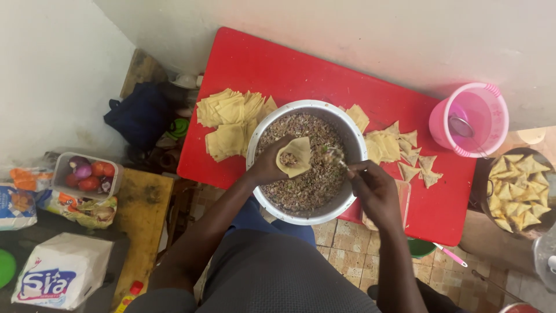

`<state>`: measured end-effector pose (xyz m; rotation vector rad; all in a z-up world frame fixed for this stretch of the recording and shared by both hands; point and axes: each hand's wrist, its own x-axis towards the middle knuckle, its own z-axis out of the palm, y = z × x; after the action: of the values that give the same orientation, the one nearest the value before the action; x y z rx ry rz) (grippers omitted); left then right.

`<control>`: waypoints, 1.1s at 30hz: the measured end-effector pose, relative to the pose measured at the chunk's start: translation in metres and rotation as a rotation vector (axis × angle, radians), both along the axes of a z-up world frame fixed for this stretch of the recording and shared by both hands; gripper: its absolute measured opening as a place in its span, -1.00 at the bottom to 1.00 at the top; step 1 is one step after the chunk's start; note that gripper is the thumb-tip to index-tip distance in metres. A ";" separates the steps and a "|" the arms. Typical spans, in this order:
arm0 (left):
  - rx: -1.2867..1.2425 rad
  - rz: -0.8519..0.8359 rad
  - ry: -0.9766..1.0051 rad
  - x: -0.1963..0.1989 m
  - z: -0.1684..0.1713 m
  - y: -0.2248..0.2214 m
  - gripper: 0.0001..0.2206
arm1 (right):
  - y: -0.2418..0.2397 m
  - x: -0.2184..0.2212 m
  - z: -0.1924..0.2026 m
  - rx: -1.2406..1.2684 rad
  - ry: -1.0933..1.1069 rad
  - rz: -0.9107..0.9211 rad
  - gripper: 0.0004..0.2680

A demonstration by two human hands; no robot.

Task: Filling and folding samosa wrappers with a meat and vegetable mixture

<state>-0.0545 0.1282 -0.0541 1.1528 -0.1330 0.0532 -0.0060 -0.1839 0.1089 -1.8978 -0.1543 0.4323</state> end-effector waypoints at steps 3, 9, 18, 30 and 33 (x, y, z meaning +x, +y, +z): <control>0.086 -0.049 -0.007 0.006 0.020 -0.011 -0.37 | 0.026 -0.009 0.019 -0.076 -0.198 0.014 -0.90; 0.234 -0.089 -0.044 0.006 0.026 -0.011 -0.38 | 0.014 -0.001 -0.007 -0.308 -0.114 -0.135 -0.93; 0.141 -0.058 -0.107 0.003 -0.071 -0.084 -0.16 | 0.056 0.002 -0.021 0.050 -0.280 -0.241 -0.80; -0.209 -0.088 0.393 0.024 0.052 -0.071 -0.69 | 0.051 -0.014 0.007 0.112 -0.356 0.095 -0.60; -0.313 -0.063 0.361 0.027 0.067 -0.071 -0.72 | 0.053 -0.012 0.006 0.171 -0.363 0.071 -0.56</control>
<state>-0.0280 0.0573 0.0128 0.8288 0.1557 -0.1844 -0.0183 -0.1308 0.1145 -1.7902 -0.4844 0.1127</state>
